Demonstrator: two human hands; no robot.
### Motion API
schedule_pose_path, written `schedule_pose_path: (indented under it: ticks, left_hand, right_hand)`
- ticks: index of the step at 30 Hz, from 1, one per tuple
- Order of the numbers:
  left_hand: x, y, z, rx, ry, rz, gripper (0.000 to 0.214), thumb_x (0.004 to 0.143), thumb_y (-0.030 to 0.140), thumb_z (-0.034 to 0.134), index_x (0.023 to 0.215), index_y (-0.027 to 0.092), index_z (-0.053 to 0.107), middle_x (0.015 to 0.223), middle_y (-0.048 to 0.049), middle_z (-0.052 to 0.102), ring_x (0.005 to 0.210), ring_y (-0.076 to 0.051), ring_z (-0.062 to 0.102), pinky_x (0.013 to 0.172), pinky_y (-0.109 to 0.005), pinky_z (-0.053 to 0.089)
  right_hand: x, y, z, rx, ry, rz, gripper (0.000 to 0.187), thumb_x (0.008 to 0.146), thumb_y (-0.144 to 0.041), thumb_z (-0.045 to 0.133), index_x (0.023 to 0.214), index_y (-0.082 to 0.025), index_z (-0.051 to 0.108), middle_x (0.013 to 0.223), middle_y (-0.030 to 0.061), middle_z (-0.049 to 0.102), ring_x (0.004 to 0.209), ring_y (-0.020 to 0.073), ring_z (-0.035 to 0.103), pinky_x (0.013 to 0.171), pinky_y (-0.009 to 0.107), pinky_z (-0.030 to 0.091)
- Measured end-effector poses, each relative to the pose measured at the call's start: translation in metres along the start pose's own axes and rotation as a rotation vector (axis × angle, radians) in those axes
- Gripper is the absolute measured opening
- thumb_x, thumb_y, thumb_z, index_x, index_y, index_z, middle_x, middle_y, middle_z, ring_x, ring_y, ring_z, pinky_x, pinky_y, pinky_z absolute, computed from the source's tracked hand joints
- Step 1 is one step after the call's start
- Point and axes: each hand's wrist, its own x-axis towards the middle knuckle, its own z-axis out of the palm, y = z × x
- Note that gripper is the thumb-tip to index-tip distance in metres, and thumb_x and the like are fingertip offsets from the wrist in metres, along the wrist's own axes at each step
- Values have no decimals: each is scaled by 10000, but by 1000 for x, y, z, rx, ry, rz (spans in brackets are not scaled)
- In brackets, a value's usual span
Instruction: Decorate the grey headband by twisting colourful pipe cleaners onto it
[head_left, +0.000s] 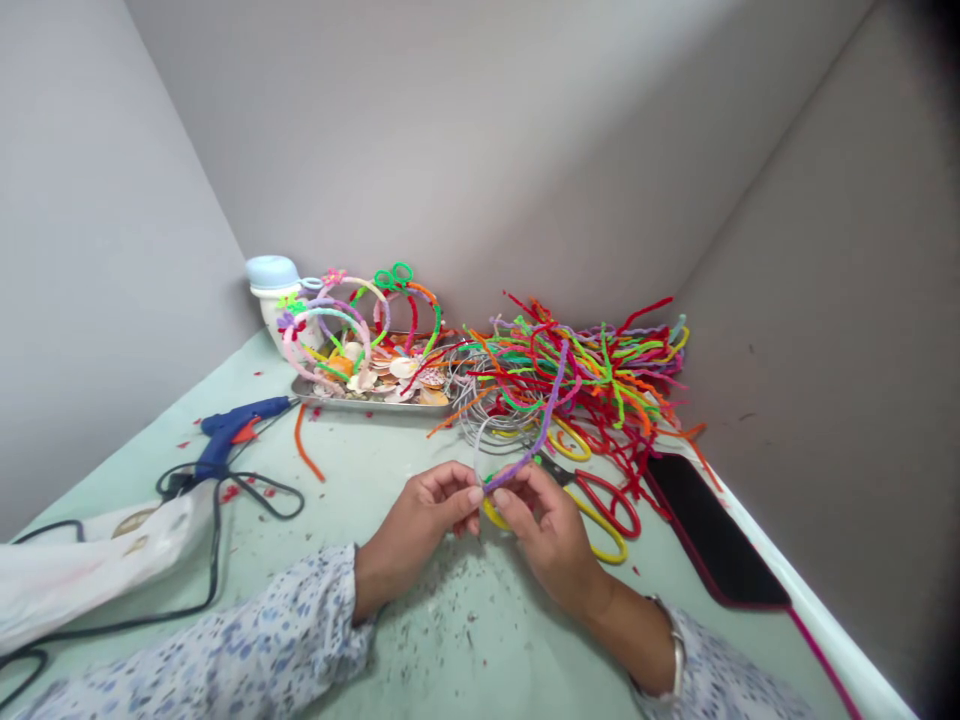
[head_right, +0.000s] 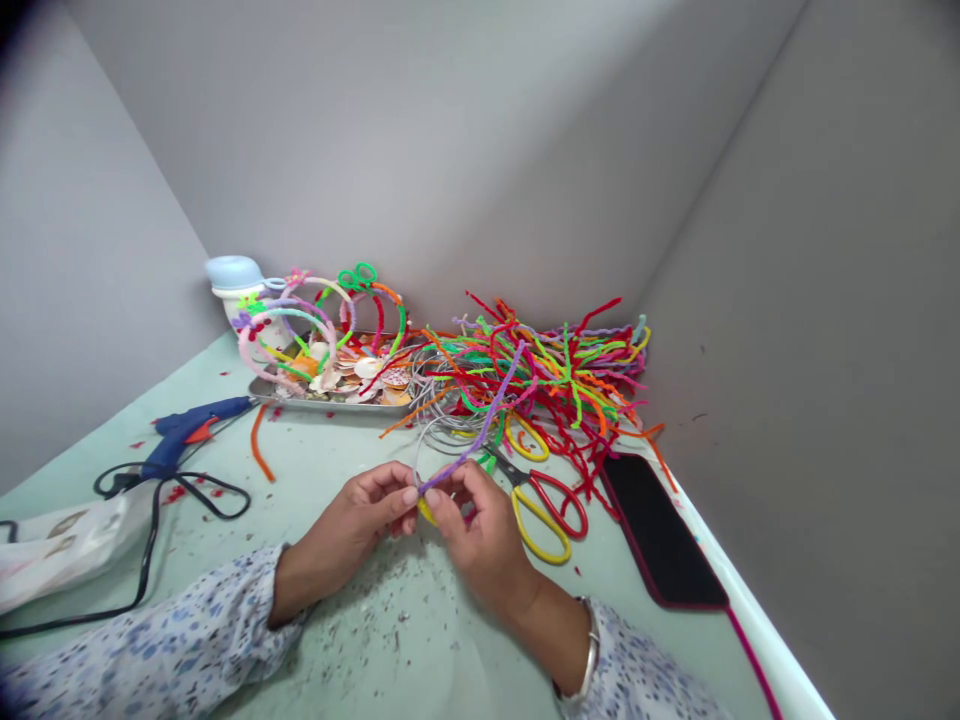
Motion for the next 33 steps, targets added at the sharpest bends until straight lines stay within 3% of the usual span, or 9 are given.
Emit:
schedule_pose_path:
  ticks: [13, 20, 26, 33]
  left_hand:
    - [1, -3, -1, -10, -99, -42, 173, 814, 302, 638, 849, 136, 608, 609, 15, 561, 548, -74, 472, 549, -194, 336]
    - [1, 0, -1, -147, -60, -65, 156, 795, 268, 666, 813, 139, 580, 604, 37, 496, 539, -61, 425, 534, -186, 306]
    - [1, 3, -1, -281, -25, -47, 121, 782, 213, 679, 794, 136, 586, 720, 23, 492, 608, -63, 436, 596, -190, 351]
    - [0, 3, -2, -335, -52, -33, 72, 807, 174, 648, 785, 139, 590, 705, 30, 471, 605, -58, 426, 598, -179, 351]
  right_hand:
    - [0, 0, 1, -108, 69, -53, 172, 901, -294, 513, 761, -195, 533, 733, -5, 513, 688, 133, 493, 651, 262, 405]
    - [-2, -3, 1, -160, 8, -99, 90, 869, -280, 546, 902, -199, 525, 792, 2, 562, 729, 141, 533, 673, 266, 433]
    - [-2, -3, 5, -324, 1, -152, 79, 816, -222, 598, 830, -194, 525, 757, -1, 547, 690, 137, 518, 627, 254, 418]
    - [-3, -3, 5, -264, -14, -130, 10, 850, -199, 560, 844, -193, 565, 786, 9, 600, 721, 132, 561, 654, 240, 441]
